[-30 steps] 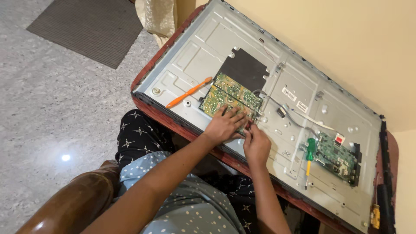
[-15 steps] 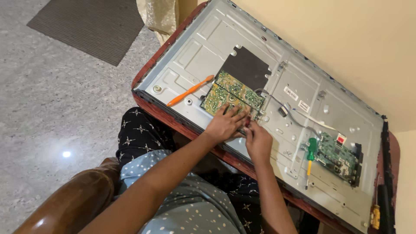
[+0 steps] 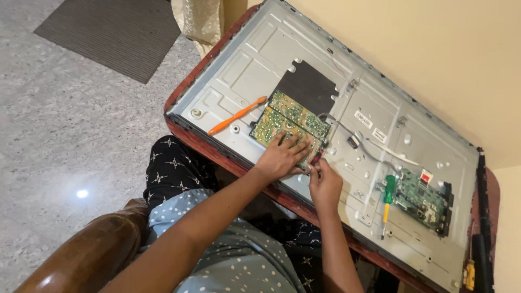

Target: The person repeatedly brushes a circuit board with an orange brush and uses a multimeter probe to touch various points on the board. The person alternates between brushing and probing throughout the clip.

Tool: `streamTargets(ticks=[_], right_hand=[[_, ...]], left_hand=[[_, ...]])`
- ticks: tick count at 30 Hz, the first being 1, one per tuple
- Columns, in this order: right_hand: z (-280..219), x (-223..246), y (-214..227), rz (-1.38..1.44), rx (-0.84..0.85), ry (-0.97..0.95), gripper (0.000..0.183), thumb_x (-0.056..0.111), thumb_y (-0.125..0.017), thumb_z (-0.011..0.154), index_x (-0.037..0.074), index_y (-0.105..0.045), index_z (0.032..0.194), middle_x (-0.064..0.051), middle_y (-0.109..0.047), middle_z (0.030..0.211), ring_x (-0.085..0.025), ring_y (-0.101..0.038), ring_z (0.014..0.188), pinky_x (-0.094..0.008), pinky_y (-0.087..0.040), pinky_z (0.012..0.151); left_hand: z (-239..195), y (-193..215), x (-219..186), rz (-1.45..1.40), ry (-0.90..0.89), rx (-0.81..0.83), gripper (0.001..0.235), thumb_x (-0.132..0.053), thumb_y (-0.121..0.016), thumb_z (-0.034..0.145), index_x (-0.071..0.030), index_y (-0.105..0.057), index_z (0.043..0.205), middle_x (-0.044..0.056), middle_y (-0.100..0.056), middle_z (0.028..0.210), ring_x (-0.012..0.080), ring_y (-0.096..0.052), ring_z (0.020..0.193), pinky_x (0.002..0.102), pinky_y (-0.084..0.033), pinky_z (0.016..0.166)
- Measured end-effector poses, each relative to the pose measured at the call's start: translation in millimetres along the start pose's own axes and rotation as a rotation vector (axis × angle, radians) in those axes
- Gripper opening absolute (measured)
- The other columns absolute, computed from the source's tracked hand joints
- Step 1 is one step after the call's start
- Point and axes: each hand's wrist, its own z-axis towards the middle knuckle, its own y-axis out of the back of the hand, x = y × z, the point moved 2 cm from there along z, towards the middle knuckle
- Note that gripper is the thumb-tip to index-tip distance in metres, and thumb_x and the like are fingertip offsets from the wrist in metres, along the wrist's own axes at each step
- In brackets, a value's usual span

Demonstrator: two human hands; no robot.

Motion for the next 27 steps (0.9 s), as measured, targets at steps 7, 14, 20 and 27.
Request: streamTargets(ticks=[7,14,20,27], right_hand=[[4.1,-1.3,-4.0,-0.136,-0.046,0.114,0.014,0.016,-0.074,0.092,0.005,-0.065,0.093,-0.017,-0.064,0.073,-0.038,-0.063,0.066,-0.047,-0.048,0.062],[6.4,2.7,-2.4,-0.136,-0.056,0.194,0.012,0.015,-0.072,0.092,0.007,-0.069,0.101,-0.017,-0.065,0.076,-0.039,-0.063,0.069,-0.048,-0.049,0.064],[9.1,7.8,-1.2,-0.095,-0.064,0.197,0.015,0.015,-0.071,0.092,0.006,-0.069,0.104,-0.016,-0.067,0.077,-0.036,-0.065,0.069,-0.046,-0.051,0.064],[1.6,-5.0,-10.9,-0.134,-0.056,0.188,0.010,0.011,-0.070,0.092,0.007,-0.070,0.101,-0.018,-0.065,0.077,-0.038,-0.064,0.069,-0.047,-0.050,0.064]], left_hand=[[-1.7,-0.4,-2.5,-0.021,-0.005,-0.034,0.075,-0.059,-0.066,0.084,-0.018,-0.056,0.146,0.001,-0.051,0.153,0.0257,-0.042,0.144,0.056,-0.031,0.117],[-1.5,-5.6,-4.3,-0.005,-0.004,0.010,0.073,-0.060,-0.066,0.086,-0.017,-0.057,0.144,0.002,-0.049,0.155,0.0264,-0.040,0.146,0.057,-0.030,0.117],[1.2,-1.1,-2.0,0.009,-0.002,0.026,0.074,-0.061,-0.062,0.087,-0.019,-0.055,0.148,0.001,-0.046,0.158,0.0253,-0.038,0.146,0.057,-0.029,0.117],[1.7,-7.1,-1.9,0.003,0.011,0.080,0.074,-0.064,-0.057,0.090,-0.021,-0.050,0.150,0.001,-0.045,0.158,0.0249,-0.036,0.148,0.057,-0.027,0.119]])
